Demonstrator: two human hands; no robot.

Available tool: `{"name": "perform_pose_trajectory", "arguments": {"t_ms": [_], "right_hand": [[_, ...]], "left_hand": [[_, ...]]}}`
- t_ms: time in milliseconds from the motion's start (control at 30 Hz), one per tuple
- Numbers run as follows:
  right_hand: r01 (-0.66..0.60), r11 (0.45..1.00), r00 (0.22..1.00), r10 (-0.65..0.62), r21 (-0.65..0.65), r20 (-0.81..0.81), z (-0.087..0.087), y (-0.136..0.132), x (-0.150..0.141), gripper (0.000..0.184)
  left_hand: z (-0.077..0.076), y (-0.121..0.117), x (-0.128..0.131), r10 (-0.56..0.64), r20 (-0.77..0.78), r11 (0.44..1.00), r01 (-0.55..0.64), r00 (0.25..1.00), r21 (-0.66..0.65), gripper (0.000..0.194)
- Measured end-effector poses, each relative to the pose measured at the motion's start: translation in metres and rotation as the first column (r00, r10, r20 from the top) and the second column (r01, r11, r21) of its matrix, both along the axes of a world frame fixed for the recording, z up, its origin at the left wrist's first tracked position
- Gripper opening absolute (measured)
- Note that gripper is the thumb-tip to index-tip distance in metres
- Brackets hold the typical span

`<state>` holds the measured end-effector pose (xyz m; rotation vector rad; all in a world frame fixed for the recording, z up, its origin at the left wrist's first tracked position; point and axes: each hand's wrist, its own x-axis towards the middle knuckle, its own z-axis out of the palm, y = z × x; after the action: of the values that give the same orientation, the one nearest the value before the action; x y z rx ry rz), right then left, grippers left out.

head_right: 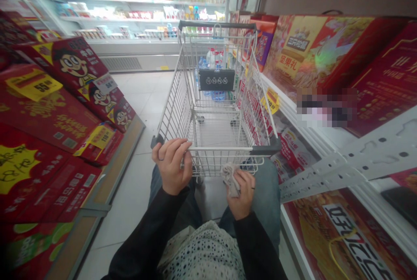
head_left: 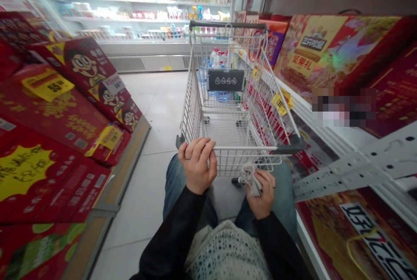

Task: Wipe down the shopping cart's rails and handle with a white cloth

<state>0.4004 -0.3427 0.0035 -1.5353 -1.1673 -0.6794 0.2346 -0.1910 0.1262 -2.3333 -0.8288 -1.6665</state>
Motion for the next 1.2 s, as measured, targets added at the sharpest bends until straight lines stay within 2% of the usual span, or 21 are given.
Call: {"name": "perform_pose_trajectory", "arguments": {"t_ms": [200, 300, 433, 633, 833, 1000, 1200], "right_hand": [[0.078, 0.995, 0.997, -0.079, 0.062, 0.013, 0.005, -0.002, 0.014, 0.038], [0.045, 0.997, 0.999, -0.046, 0.055, 0.0, -0.006, 0.002, 0.007, 0.036], [-0.033, 0.999, 0.999, 0.032, -0.029, -0.017, -0.021, 0.007, -0.006, 0.03], [-0.004, 0.999, 1.0, 0.004, 0.042, -0.006, -0.015, 0.006, 0.001, 0.039], [-0.081, 0.996, 0.996, 0.08, -0.043, -0.024, -0.024, 0.008, -0.004, 0.043], [-0.066, 0.998, 0.998, 0.066, 0.009, -0.019, -0.019, 0.009, -0.006, 0.045], [-0.126, 0.989, 0.991, 0.122, -0.081, -0.051, -0.022, 0.012, -0.014, 0.049]], "left_hand": [[0.0, 0.0, 0.0, 0.004, -0.014, 1.0, -0.004, 1.0, 0.002, 0.028], [0.0, 0.0, 0.001, 0.002, 0.006, 1.0, -0.002, 1.0, 0.008, 0.028], [0.001, -0.001, 0.001, 0.003, 0.009, 1.0, -0.003, 1.0, 0.005, 0.028], [0.001, -0.001, -0.001, -0.006, -0.005, 1.0, 0.006, 1.0, 0.004, 0.027], [0.0, 0.0, 0.0, -0.008, 0.001, 1.0, 0.008, 1.0, 0.004, 0.026], [0.001, 0.0, 0.0, -0.005, 0.0, 1.0, 0.005, 1.0, 0.006, 0.026], [0.0, 0.0, 0.0, -0.006, 0.005, 1.0, 0.006, 1.0, 0.01, 0.027]]}}
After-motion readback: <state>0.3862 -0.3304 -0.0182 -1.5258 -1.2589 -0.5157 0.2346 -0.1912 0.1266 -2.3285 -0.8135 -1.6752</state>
